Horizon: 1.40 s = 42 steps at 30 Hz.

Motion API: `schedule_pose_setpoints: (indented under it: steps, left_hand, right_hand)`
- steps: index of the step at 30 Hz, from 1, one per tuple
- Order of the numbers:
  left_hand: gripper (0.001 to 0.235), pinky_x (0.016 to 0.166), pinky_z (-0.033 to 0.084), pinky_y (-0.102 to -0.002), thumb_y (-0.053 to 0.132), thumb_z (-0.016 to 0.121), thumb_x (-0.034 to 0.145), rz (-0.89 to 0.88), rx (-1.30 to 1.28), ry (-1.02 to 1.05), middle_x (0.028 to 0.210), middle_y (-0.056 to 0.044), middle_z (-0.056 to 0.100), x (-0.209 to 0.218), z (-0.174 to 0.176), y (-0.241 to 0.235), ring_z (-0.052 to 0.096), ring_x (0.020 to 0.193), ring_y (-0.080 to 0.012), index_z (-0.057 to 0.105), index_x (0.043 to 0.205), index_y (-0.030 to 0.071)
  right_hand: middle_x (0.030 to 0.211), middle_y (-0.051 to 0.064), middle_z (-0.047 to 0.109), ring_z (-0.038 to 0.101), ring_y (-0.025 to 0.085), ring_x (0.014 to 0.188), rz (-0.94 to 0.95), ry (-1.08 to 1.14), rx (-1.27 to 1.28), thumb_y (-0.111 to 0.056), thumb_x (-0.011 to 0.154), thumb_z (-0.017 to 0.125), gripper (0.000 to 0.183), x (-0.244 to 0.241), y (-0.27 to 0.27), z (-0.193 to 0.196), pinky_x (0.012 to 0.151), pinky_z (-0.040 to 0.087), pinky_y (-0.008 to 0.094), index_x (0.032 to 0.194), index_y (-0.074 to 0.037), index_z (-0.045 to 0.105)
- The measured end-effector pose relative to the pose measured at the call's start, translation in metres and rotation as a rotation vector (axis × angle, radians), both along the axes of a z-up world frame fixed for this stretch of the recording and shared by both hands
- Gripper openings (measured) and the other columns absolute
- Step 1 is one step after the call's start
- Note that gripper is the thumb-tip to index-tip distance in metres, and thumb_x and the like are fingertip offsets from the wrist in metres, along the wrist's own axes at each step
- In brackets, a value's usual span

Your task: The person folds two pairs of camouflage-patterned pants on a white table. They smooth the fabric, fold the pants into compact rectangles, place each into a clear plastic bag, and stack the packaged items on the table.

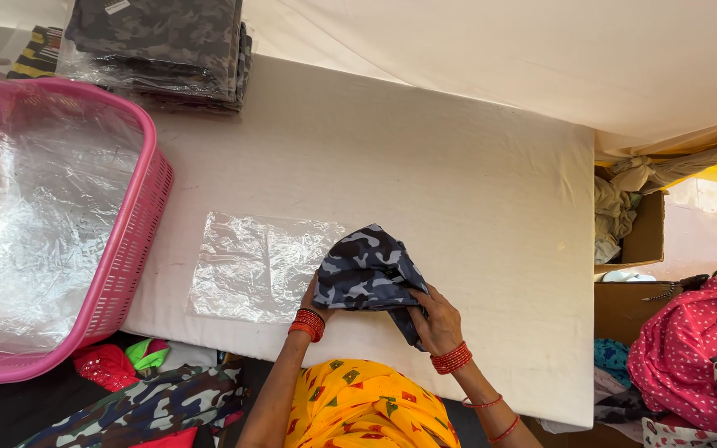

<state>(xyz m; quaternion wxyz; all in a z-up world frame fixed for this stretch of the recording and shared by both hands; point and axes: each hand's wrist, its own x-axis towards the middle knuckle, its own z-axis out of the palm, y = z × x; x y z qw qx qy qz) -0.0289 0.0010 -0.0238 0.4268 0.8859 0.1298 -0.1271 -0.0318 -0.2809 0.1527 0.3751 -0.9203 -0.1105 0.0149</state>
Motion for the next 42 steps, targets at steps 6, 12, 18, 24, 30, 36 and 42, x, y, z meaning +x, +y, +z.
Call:
schedule_pose_setpoints:
  steps: [6,12,18,24,30,36,42]
  left_hand:
    - [0.093,0.117,0.046,-0.034,0.008,0.09,0.063,0.12,-0.175,-0.128,0.147,-0.01,0.05,-0.005,-0.048,0.001,0.054,0.137,-0.0265,0.047,0.145,0.011]
    - [0.103,0.108,0.048,-0.035,-0.004,0.075,0.067,0.042,-0.245,-0.151,0.156,-0.011,0.036,-0.004,0.023,0.006,0.041,0.142,-0.0283,0.03,0.158,0.014]
    - [0.087,0.105,0.051,-0.038,0.003,0.065,0.078,-0.078,0.208,0.014,0.16,0.0,0.04,0.011,0.104,-0.004,0.053,0.133,-0.0272,0.033,0.158,0.018]
    - [0.083,0.111,0.048,-0.04,0.002,0.056,0.081,-0.186,0.285,0.279,0.171,0.005,0.023,0.034,0.122,-0.001,0.051,0.138,-0.0258,0.033,0.158,0.02]
    - [0.096,0.124,0.03,-0.032,-0.008,0.053,0.071,-0.337,-0.012,0.141,0.169,0.005,0.024,0.036,0.086,0.019,0.031,0.152,-0.0218,0.031,0.159,0.023]
    - [0.108,0.12,0.035,-0.033,-0.013,0.054,0.065,-0.438,-0.002,0.031,0.17,0.005,0.019,0.023,0.121,0.005,0.032,0.151,-0.0228,0.021,0.161,0.025]
    - [0.11,0.103,0.053,-0.035,-0.012,0.057,0.07,-0.586,0.157,0.104,0.172,0.01,0.016,0.003,0.155,-0.02,0.047,0.141,-0.0258,0.015,0.163,0.029]
  right_hand:
    - [0.127,0.013,0.069,0.068,0.034,0.106,0.083,-0.105,-0.13,-0.005,0.079,0.068,0.036,-0.006,0.004,-0.067,0.084,0.057,0.042,0.115,-0.006,0.073]
    - [0.127,0.014,0.068,0.065,0.035,0.111,0.14,-0.156,-0.178,-0.002,0.078,0.067,0.039,-0.013,0.0,-0.078,0.087,0.055,0.044,0.116,-0.004,0.072]
    - [0.128,0.014,0.067,0.063,0.034,0.116,0.217,-0.22,-0.195,-0.003,0.078,0.069,0.039,-0.01,-0.001,-0.08,0.09,0.053,0.043,0.117,-0.004,0.072]
    - [0.135,0.011,0.064,0.058,0.033,0.125,0.431,-0.335,-0.212,-0.007,0.082,0.074,0.031,-0.01,-0.005,-0.084,0.099,0.05,0.045,0.113,-0.004,0.074]
    - [0.143,0.005,0.06,0.051,0.035,0.134,0.669,-0.497,-0.222,-0.01,0.086,0.074,0.025,0.006,-0.01,-0.074,0.108,0.043,0.052,0.11,-0.006,0.077]
    - [0.149,0.002,0.056,0.047,0.036,0.139,0.954,-0.621,-0.309,-0.02,0.086,0.074,0.022,0.034,-0.013,-0.072,0.114,0.038,0.061,0.106,-0.01,0.077]
    - [0.151,0.002,0.053,0.044,0.037,0.139,0.992,-0.615,-0.375,-0.021,0.088,0.073,0.02,0.053,-0.012,-0.078,0.113,0.038,0.06,0.105,-0.012,0.076]
